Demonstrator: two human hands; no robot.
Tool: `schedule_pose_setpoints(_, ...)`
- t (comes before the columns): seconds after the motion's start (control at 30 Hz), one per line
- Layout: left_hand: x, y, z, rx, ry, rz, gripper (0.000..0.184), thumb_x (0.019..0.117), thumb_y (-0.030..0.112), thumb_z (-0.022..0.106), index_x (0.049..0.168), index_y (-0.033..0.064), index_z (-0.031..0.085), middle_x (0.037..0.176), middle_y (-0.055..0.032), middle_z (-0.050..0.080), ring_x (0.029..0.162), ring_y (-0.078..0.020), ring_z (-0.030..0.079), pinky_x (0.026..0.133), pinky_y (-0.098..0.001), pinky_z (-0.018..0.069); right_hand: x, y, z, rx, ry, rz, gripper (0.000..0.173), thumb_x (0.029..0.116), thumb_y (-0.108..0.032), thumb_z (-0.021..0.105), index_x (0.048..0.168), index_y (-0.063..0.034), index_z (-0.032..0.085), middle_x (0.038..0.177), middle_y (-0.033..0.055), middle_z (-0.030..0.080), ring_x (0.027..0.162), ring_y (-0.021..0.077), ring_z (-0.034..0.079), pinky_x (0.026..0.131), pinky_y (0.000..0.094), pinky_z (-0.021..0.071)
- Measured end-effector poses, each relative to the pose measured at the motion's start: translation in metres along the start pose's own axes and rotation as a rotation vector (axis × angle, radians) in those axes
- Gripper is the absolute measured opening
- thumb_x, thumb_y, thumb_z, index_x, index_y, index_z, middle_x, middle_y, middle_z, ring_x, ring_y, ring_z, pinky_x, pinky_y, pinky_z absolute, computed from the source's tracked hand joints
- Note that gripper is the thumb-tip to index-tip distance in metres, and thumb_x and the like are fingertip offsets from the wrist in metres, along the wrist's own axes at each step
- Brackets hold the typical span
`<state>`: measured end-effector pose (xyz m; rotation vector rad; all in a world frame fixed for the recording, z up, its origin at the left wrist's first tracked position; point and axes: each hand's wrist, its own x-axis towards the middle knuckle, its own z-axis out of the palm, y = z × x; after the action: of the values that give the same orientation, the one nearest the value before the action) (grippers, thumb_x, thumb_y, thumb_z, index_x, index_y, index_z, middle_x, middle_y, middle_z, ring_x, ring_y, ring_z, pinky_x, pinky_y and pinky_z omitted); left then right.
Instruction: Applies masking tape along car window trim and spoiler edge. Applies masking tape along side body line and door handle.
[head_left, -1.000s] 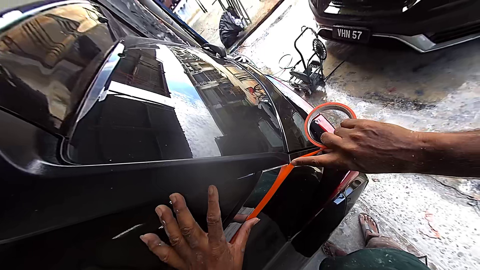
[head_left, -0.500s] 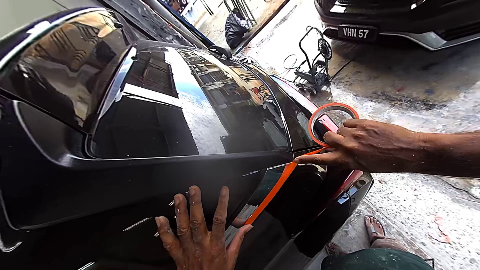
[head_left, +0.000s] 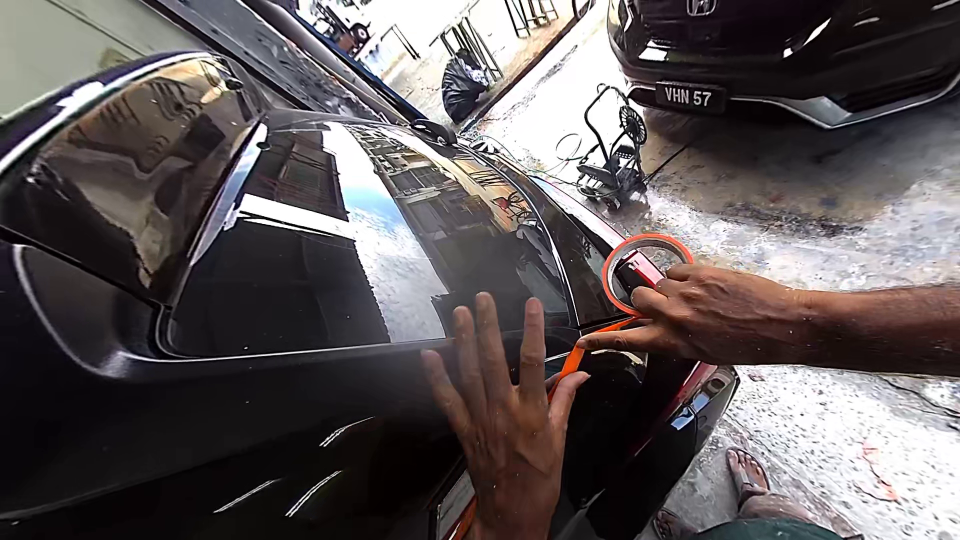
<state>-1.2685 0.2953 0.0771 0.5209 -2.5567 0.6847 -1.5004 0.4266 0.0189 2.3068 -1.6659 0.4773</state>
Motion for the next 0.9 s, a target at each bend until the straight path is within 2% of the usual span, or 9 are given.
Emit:
schedule_pose_setpoints(0.13, 0.023, 0.011, 0.004, 0.016, -0.074, -0.040, 0.079, 0.0904, 0.066, 0.061, 0.155, 0.0237, 0.047, 0.165, -0.0129, 0.035, 0.156, -0.0339, 0.024, 0.123, -0.0687, 0.0061, -0.001, 0.000, 0.004, 0.036, 0.030, 0.013, 0.060, 0.1002, -0.013, 0.055, 0.152, -0.0434, 0.049, 0.073, 0.0045, 0.053, 0.055, 0.0201, 0.052, 0.050, 0.0352, 0.0405)
schedule_pose_setpoints(0.27, 0.029, 0.012, 0.004, 0.039, -0.124, -0.048, 0.071, 0.0874, 0.065, 0.065, 0.146, 0.0244, 0.059, 0.162, -0.0095, 0.042, 0.156, -0.0365, 0.024, 0.122, -0.0696, 0.0038, -0.003, 0.000, 0.009, 0.051, 0.047, 0.015, 0.060, 0.0986, -0.014, 0.057, 0.151, -0.0427, 0.049, 0.074, 0.0045, 0.054, 0.055, 0.0199, 0.053, 0.050, 0.0357, 0.0418)
schedule_pose_setpoints(0.37, 0.030, 0.012, 0.004, 0.054, -0.134, -0.035, 0.068, 0.0850, 0.063, 0.068, 0.141, 0.0251, 0.064, 0.158, -0.0063, 0.048, 0.154, -0.0374, 0.027, 0.121, -0.0704, 0.0037, -0.003, -0.002, 0.010, 0.097, 0.011, 0.045, 0.064, 0.0997, -0.014, 0.058, 0.155, -0.0429, 0.043, 0.074, 0.0047, 0.055, 0.057, 0.0209, 0.054, 0.052, 0.0375, 0.0451)
schedule_pose_setpoints(0.43, 0.031, 0.012, 0.004, 0.062, -0.134, -0.032, 0.069, 0.0846, 0.065, 0.067, 0.140, 0.0254, 0.064, 0.158, -0.0058, 0.049, 0.154, -0.0384, 0.028, 0.121, -0.0715, 0.0041, -0.003, -0.003, 0.009, 0.110, 0.025, 0.073, 0.067, 0.0986, -0.012, 0.058, 0.158, -0.0364, 0.041, 0.071, 0.0038, 0.053, 0.053, 0.0199, 0.053, 0.049, 0.0365, 0.0436)
schedule_pose_setpoints(0.47, 0.031, 0.012, 0.005, 0.057, -0.132, -0.031, 0.068, 0.0845, 0.066, 0.067, 0.140, 0.0252, 0.065, 0.157, -0.0061, 0.049, 0.153, -0.0388, 0.029, 0.120, -0.0718, 0.0042, -0.003, -0.002, 0.009, 0.098, 0.039, 0.086, 0.061, 0.0980, -0.012, 0.059, 0.155, -0.0300, 0.046, 0.070, 0.0036, 0.053, 0.052, 0.0199, 0.053, 0.049, 0.0363, 0.0440)
schedule_pose_setpoints(0.53, 0.032, 0.013, 0.005, 0.043, -0.134, -0.029, 0.066, 0.0841, 0.064, 0.068, 0.138, 0.0256, 0.067, 0.155, -0.0068, 0.051, 0.152, -0.0387, 0.031, 0.121, -0.0718, 0.0041, -0.003, -0.003, 0.011, 0.075, 0.065, 0.110, 0.037, 0.0963, -0.012, 0.061, 0.133, -0.0183, 0.063, 0.070, 0.0038, 0.054, 0.054, 0.0206, 0.055, 0.050, 0.0371, 0.0455)
schedule_pose_setpoints(0.57, 0.033, 0.013, 0.005, 0.037, -0.134, -0.023, 0.063, 0.0841, 0.063, 0.069, 0.134, 0.0257, 0.069, 0.154, -0.0072, 0.052, 0.152, -0.0388, 0.032, 0.120, -0.0720, 0.0044, -0.003, -0.003, 0.013, 0.070, 0.077, 0.119, 0.028, 0.0959, -0.013, 0.061, 0.123, -0.0163, 0.066, 0.070, 0.0031, 0.053, 0.053, 0.0203, 0.054, 0.049, 0.0371, 0.0453)
schedule_pose_setpoints(0.77, 0.035, 0.016, 0.009, -0.032, -0.160, 0.029, 0.022, 0.0850, 0.048, 0.076, 0.097, 0.0294, 0.080, 0.145, -0.0005, 0.061, 0.148, -0.0349, 0.040, 0.120, -0.0729, 0.0038, -0.003, -0.007, 0.024, 0.117, 0.139, 0.178, 0.018, 0.0972, -0.017, 0.061, 0.114, -0.0181, 0.068, 0.064, 0.0002, 0.051, 0.048, 0.0179, 0.053, 0.043, 0.0349, 0.0429)
schedule_pose_setpoints(0.9, 0.041, 0.017, 0.015, -0.047, -0.181, 0.046, 0.017, 0.0880, 0.045, 0.074, 0.090, 0.0298, 0.081, 0.137, 0.0068, 0.067, 0.145, -0.0292, 0.045, 0.122, -0.0694, 0.0052, -0.002, -0.008, 0.028, 0.137, 0.162, 0.229, 0.010, 0.0984, -0.020, 0.060, 0.104, -0.0166, 0.067, 0.062, -0.0011, 0.051, 0.049, 0.0168, 0.055, 0.044, 0.0345, 0.0441)
